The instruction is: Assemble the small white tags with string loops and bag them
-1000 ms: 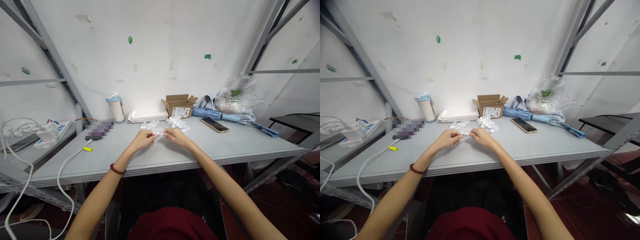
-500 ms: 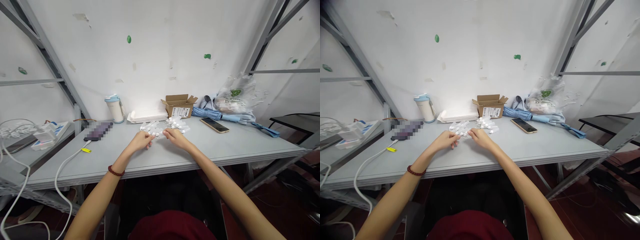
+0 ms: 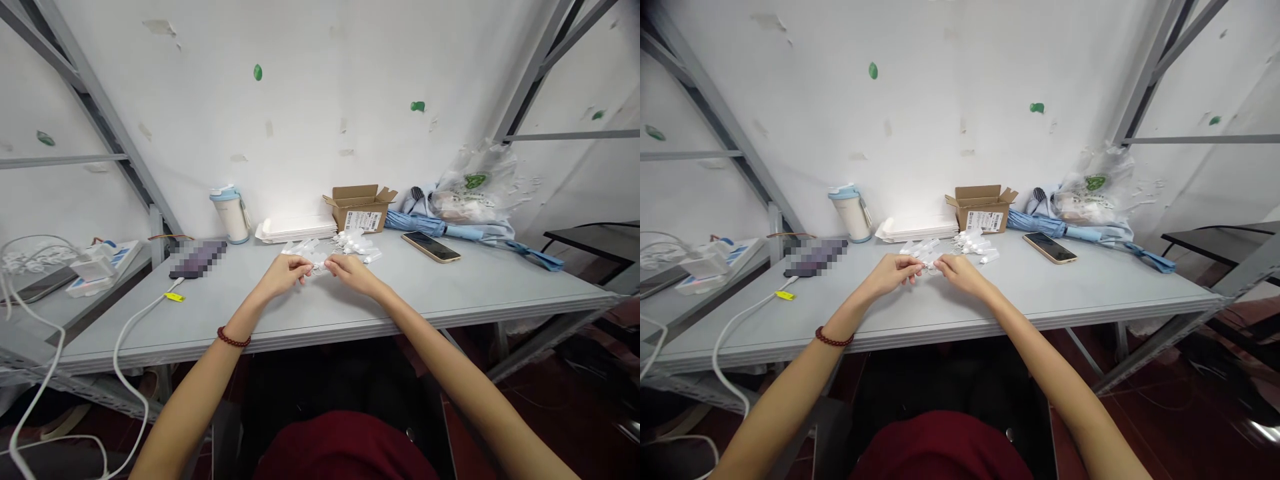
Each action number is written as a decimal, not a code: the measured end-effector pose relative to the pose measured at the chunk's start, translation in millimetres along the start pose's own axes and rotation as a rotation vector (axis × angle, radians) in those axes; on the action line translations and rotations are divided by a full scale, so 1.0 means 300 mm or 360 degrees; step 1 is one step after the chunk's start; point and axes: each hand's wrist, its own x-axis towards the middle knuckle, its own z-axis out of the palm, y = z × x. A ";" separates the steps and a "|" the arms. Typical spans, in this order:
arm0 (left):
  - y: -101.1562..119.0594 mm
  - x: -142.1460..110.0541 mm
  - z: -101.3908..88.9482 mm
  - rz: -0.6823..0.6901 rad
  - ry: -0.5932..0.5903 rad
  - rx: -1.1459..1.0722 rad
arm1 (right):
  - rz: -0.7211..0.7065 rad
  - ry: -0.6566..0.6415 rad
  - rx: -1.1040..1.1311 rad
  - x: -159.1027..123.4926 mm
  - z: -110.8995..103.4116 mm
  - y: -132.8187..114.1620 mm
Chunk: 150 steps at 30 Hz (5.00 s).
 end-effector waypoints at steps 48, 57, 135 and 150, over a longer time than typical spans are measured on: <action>-0.023 0.003 0.030 0.0083 -0.0106 0.0123 | -0.0057 -0.0200 -0.0082 0.006 0.014 0.019; -0.026 0.011 0.034 -0.0007 0.0009 0.0187 | -0.0010 -0.0186 -0.0092 0.007 0.013 0.012; 0.012 0.002 -0.019 -0.0442 0.0653 -0.0600 | 0.0766 -0.0138 -0.1242 -0.006 -0.121 0.136; 0.026 -0.002 -0.012 -0.0470 0.0573 -0.0441 | 0.0758 -0.0192 -0.1250 -0.016 -0.117 0.163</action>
